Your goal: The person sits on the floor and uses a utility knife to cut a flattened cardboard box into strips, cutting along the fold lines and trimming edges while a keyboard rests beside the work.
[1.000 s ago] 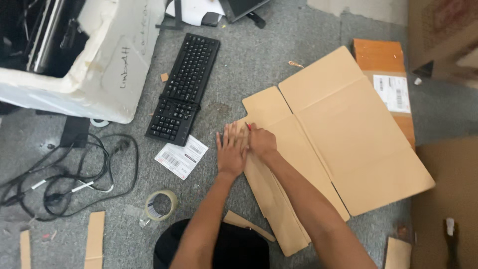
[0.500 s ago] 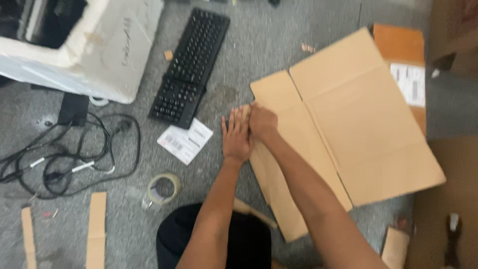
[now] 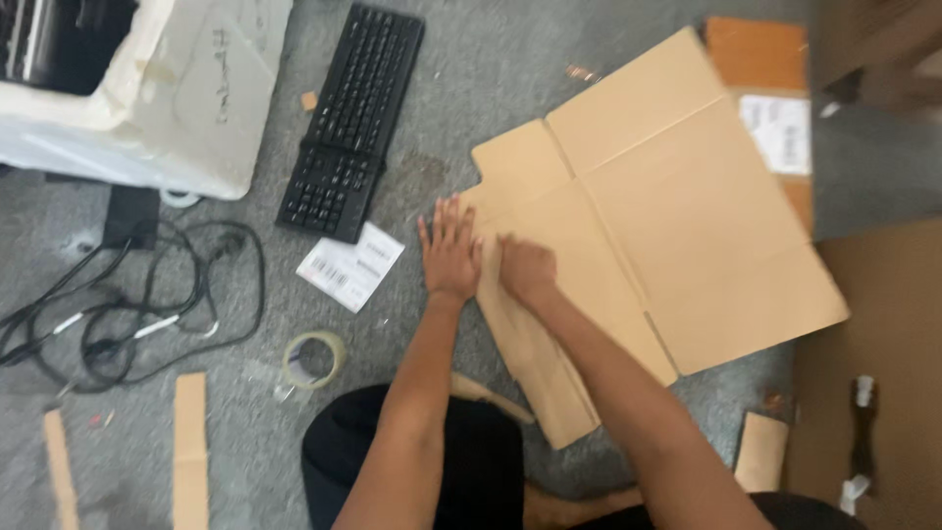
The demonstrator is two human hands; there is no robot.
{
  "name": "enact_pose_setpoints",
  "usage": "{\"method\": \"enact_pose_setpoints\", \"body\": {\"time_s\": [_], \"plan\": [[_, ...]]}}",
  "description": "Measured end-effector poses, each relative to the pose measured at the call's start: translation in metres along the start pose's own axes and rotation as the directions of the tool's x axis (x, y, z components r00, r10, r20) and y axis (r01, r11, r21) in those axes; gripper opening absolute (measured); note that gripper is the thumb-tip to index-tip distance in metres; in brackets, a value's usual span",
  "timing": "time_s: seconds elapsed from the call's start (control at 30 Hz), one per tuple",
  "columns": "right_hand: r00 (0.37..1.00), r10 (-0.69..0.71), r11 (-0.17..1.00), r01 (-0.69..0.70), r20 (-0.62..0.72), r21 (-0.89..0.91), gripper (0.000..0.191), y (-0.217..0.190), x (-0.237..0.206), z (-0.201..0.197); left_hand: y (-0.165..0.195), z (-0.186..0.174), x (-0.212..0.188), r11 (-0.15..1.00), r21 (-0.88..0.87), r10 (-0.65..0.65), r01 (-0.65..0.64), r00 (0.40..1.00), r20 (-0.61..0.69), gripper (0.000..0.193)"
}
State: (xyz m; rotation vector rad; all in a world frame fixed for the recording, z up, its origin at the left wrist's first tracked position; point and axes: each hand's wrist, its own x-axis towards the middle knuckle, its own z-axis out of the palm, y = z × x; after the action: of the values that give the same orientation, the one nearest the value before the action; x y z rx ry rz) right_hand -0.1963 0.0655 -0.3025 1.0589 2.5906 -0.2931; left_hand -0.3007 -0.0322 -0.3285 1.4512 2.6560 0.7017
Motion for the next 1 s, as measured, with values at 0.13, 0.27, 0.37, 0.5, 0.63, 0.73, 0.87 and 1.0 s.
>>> {"method": "enact_pose_setpoints", "body": {"time_s": [0.13, 0.27, 0.37, 0.5, 0.63, 0.73, 0.87, 1.0], "plan": [[0.999, 0.000, 0.999, 0.001, -0.037, 0.033, 0.029, 0.012, -0.021, 0.010, 0.002, -0.001, -0.002, 0.999, 0.011, 0.035, -0.034, 0.997, -0.065, 0.060], [1.000, 0.013, 0.996, -0.014, 0.016, 0.093, 0.030, 0.029, -0.053, 0.022, 0.005, -0.011, -0.002, 0.999, -0.040, 0.012, -0.015, 0.996, -0.092, 0.068], [0.996, 0.052, 0.964, -0.071, 0.078, 0.256, 0.037, 0.048, -0.077, 0.029, 0.011, -0.021, 0.014, 0.993, -0.075, -0.099, 0.096, 0.994, -0.049, 0.080], [0.995, 0.002, 0.962, -0.029, 0.099, 0.272, 0.035, 0.080, -0.089, 0.022, 0.019, -0.020, 0.043, 0.969, -0.074, -0.241, 0.235, 0.966, -0.089, 0.059], [1.000, -0.018, 0.915, 0.006, 0.025, 0.402, 0.034, 0.097, -0.096, 0.015, 0.021, -0.007, 0.050, 0.948, -0.025, -0.318, 0.318, 0.933, -0.168, 0.046], [0.981, -0.030, 0.873, 0.119, -0.191, 0.474, 0.028, 0.107, -0.098, 0.009, 0.016, -0.002, 0.055, 0.975, -0.016, -0.220, 0.223, 0.940, -0.259, 0.041], [0.841, -0.168, 0.869, 0.373, -0.514, 0.325, 0.048, 0.111, -0.090, 0.007, 0.007, -0.002, 0.056, 0.984, -0.162, -0.120, 0.078, 0.956, -0.268, 0.036], [0.887, -0.133, 0.862, 0.324, -0.442, 0.390, 0.069, 0.106, -0.070, 0.015, -0.005, -0.007, 0.058, 0.969, -0.247, -0.081, 0.022, 0.969, -0.232, 0.040]]}}
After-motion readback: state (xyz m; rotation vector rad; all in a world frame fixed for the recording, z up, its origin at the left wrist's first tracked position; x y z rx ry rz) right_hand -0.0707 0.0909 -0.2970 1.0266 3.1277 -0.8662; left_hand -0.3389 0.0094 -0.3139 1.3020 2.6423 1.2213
